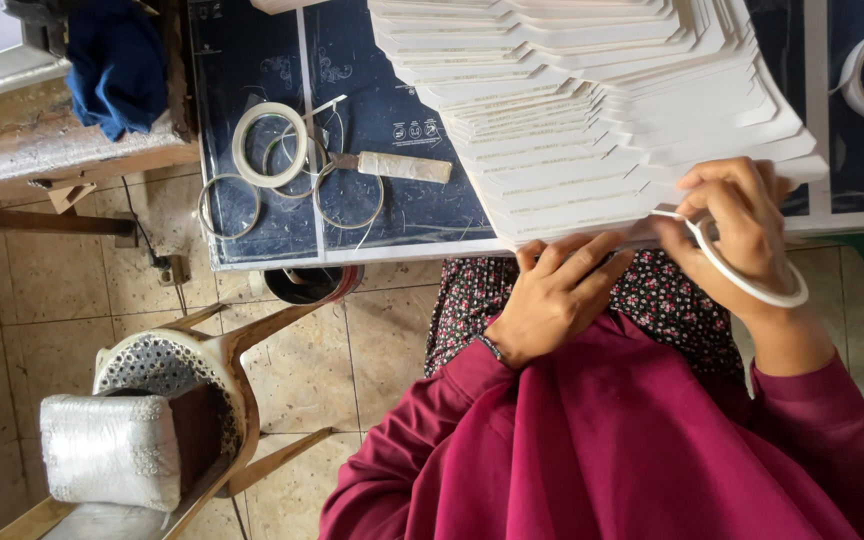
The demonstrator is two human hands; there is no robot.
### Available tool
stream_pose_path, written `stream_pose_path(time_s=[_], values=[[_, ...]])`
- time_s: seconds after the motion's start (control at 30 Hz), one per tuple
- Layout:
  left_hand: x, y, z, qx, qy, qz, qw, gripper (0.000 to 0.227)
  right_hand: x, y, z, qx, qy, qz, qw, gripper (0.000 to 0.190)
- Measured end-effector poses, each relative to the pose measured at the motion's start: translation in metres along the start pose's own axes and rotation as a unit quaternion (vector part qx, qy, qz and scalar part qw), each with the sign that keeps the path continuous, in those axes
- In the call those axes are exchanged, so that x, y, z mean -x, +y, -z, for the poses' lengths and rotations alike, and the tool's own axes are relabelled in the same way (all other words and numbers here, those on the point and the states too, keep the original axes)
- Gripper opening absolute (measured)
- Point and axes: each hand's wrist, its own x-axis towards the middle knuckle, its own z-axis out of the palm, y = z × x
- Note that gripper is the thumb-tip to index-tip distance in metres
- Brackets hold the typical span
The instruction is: The person sits with a stack of white paper sheets on their lap and applies a strip of white tape along the edge of each sheet. They use both hands to press the tape down and then move the sheet to the side. The person repeats this process for multiple sheets.
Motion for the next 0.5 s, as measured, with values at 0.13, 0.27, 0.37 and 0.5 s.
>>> stream_pose_path(time_s=[0.13, 0.27, 0.37, 0.5], values=[[0.006, 0.001, 0.002, -0.047, -0.025, 0.075, 0.996, 0.04, 0.007, 0.021, -0.023, 0.022, 0.063, 0.086, 0.994, 0.031], [0.001, 0.005, 0.01, -0.043, -0.032, 0.08, 0.995, 0.007, -0.009, 0.021, -0.03, 0.027, 0.08, 0.162, 0.983, 0.028], [-0.015, 0.005, 0.022, -0.024, -0.038, 0.07, 0.997, 0.009, -0.017, 0.02, -0.025, 0.06, 0.046, 0.156, 0.985, 0.028], [-0.061, -0.023, 0.04, 0.198, -0.002, 0.09, 0.976, 0.004, -0.023, 0.011, -0.001, 0.043, -0.081, 0.077, 0.993, 0.014]])
